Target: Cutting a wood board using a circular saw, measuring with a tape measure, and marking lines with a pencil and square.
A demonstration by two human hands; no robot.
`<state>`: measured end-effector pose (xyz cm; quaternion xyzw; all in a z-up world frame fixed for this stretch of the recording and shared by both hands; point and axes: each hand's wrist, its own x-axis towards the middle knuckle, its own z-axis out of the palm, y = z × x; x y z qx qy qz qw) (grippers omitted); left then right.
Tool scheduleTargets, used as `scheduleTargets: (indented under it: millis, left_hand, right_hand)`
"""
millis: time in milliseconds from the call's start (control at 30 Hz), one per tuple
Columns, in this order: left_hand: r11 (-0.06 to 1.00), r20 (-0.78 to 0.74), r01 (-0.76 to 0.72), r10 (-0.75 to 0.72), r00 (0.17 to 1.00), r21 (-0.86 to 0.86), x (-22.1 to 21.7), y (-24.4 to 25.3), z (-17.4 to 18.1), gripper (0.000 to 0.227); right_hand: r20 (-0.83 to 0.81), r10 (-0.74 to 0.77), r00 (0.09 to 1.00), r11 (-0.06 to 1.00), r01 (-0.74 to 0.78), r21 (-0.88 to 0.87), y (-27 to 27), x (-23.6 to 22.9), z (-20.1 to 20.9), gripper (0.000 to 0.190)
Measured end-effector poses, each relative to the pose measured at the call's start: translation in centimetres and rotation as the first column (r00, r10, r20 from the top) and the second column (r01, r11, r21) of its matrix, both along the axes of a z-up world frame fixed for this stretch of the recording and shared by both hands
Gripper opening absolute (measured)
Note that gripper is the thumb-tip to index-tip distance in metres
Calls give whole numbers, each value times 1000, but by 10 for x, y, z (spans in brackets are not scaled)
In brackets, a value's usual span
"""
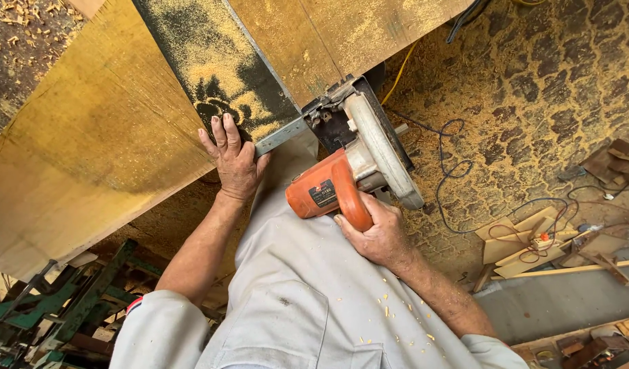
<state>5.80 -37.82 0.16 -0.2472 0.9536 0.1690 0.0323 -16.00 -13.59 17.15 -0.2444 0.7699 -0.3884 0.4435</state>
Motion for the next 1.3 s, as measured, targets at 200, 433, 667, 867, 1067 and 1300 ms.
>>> scheduleTargets:
  millis: [200, 433, 667, 867, 1067, 1300]
  left_hand:
    - [1000, -1, 9, -9, 1000, -2, 9, -2, -1, 41]
    - [999, 1, -8, 8, 1000, 38, 6, -3, 3, 37]
    - [1000, -17, -7, 7, 1000, 11, 6, -1, 1, 36]
    - [999, -16, -12, 12, 1000, 35, 6, -3, 2, 36]
    - [1000, -3, 6, -6, 1000, 23, 8, -3, 0, 37]
    - [997, 0, 79, -79, 997, -13, -13, -18, 18, 40]
  right_hand:
    - [-8, 42, 999, 999, -42, 0, 0, 4, 0, 50]
    - [-17, -8, 1000, 1000, 8, 2, -7, 10, 5, 49]
    - [-12, -22, 1000, 998, 23, 62, -14, 10, 11, 47]
    - [8, -11, 1000, 995, 11, 95, -16, 9, 12, 46]
    - [14, -28, 1000, 999, 28, 39, -16, 8, 13, 45]
    - [-49, -21, 999, 992, 27, 120, -32, 9, 27, 42]
